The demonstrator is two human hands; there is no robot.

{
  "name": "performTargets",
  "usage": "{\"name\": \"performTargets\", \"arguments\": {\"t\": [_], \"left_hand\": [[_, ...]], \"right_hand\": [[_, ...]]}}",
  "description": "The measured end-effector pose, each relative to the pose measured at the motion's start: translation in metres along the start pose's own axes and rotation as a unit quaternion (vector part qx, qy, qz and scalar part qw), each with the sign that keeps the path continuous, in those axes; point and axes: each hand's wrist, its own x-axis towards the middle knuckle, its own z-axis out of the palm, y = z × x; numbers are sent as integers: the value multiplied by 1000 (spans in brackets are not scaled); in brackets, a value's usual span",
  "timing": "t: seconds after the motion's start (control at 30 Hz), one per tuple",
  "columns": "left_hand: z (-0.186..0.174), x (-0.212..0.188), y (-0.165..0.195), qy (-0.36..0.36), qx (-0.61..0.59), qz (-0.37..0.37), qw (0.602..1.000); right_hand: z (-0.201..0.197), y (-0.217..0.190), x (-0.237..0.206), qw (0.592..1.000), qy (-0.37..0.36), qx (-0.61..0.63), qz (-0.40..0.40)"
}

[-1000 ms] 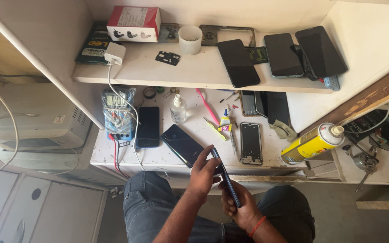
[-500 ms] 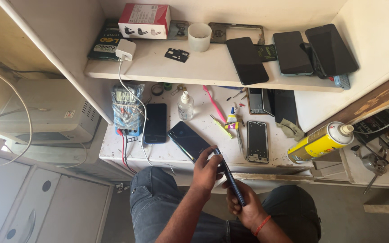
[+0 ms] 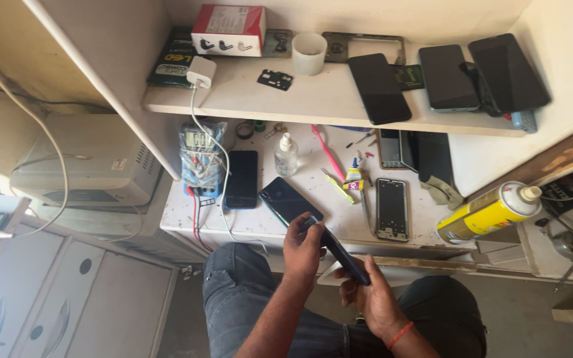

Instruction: The person repairs a smartphone at a cluttered workbench. They handle the phone and its separated back cover, manipulate small internal components by hand, and use a screwdriver to work on the exposed internals, with other phones and repair supplies on the bench around them.

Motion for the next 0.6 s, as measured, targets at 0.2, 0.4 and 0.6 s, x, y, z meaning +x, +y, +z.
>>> {"name": "performTargets", "arguments": {"t": [0.2, 0.4, 0.6], "left_hand": [[-8, 6, 1, 4, -15, -5, 1000], [-17, 5, 1, -39, -38, -5, 998], [-18, 4, 4, -54, -42, -29, 997]], "right_hand": [[2, -1, 4, 997, 23, -48, -62], [-5, -3, 7, 994, 50, -63, -80], [-6, -3, 8, 992, 60, -72, -82]]}}
